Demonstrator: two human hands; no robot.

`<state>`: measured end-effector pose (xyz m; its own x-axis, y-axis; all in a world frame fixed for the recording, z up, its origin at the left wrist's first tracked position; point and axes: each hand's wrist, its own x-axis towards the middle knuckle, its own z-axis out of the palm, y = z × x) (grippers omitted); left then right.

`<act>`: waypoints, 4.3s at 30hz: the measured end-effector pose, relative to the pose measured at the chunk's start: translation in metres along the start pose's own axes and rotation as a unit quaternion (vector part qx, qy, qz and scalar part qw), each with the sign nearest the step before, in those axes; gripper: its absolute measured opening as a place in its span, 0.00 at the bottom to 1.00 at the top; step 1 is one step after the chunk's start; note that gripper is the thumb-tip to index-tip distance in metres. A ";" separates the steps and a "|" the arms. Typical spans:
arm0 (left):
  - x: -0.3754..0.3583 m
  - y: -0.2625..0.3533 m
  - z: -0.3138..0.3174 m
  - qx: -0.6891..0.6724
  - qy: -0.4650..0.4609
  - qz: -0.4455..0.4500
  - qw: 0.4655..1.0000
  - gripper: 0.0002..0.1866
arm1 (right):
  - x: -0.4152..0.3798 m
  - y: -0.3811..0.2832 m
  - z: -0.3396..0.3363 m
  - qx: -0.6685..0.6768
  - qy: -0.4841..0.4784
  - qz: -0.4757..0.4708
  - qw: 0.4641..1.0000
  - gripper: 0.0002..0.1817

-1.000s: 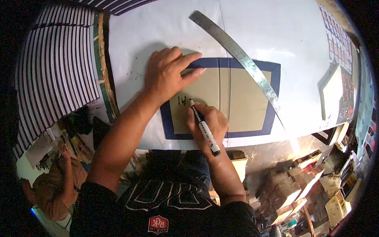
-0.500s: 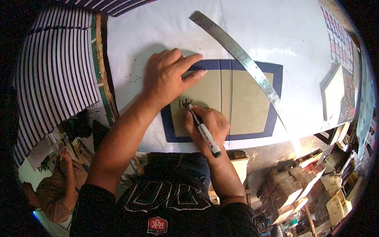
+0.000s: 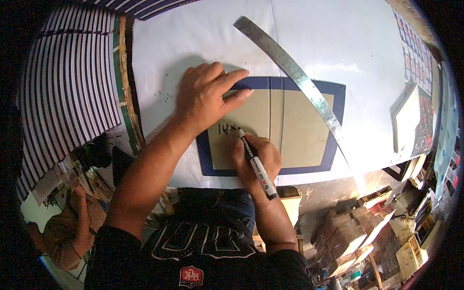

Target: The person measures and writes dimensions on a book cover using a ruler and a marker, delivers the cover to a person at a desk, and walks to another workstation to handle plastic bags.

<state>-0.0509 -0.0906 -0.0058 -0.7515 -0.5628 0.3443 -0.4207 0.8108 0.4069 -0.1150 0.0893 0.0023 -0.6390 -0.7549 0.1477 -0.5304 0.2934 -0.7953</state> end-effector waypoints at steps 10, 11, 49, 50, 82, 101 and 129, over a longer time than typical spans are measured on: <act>0.000 0.000 0.001 0.001 0.009 0.000 1.000 0.17 | 0.009 0.002 0.000 -0.037 -0.012 -0.042 0.998 0.13; 0.000 0.001 0.001 0.000 0.009 0.000 1.000 0.17 | 0.009 0.002 0.001 -0.041 -0.002 -0.037 0.998 0.12; 0.003 0.005 -0.002 -0.001 0.009 -0.001 1.000 0.16 | -0.013 0.030 -0.057 0.072 0.053 0.111 0.990 0.11; 0.003 0.004 -0.002 0.000 0.010 0.000 1.000 0.16 | -0.013 0.033 -0.059 0.052 0.043 0.115 0.991 0.11; 0.002 0.009 -0.008 0.019 -0.001 -0.012 1.000 0.14 | -0.019 0.050 -0.054 -0.014 0.043 0.010 0.999 0.13; 0.002 0.009 -0.009 0.004 -0.012 -0.026 1.000 0.13 | -0.011 0.043 -0.051 -0.010 0.092 0.028 0.995 0.11; 0.003 0.012 -0.009 0.011 -0.022 -0.034 0.999 0.10 | -0.011 0.046 -0.051 -0.010 0.090 -0.004 0.996 0.14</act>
<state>-0.0539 -0.0841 0.0076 -0.7422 -0.6098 0.2780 -0.4830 0.7743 0.4090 -0.1609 0.1408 -0.0060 -0.7236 -0.6403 0.2577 -0.5452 0.3012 -0.7824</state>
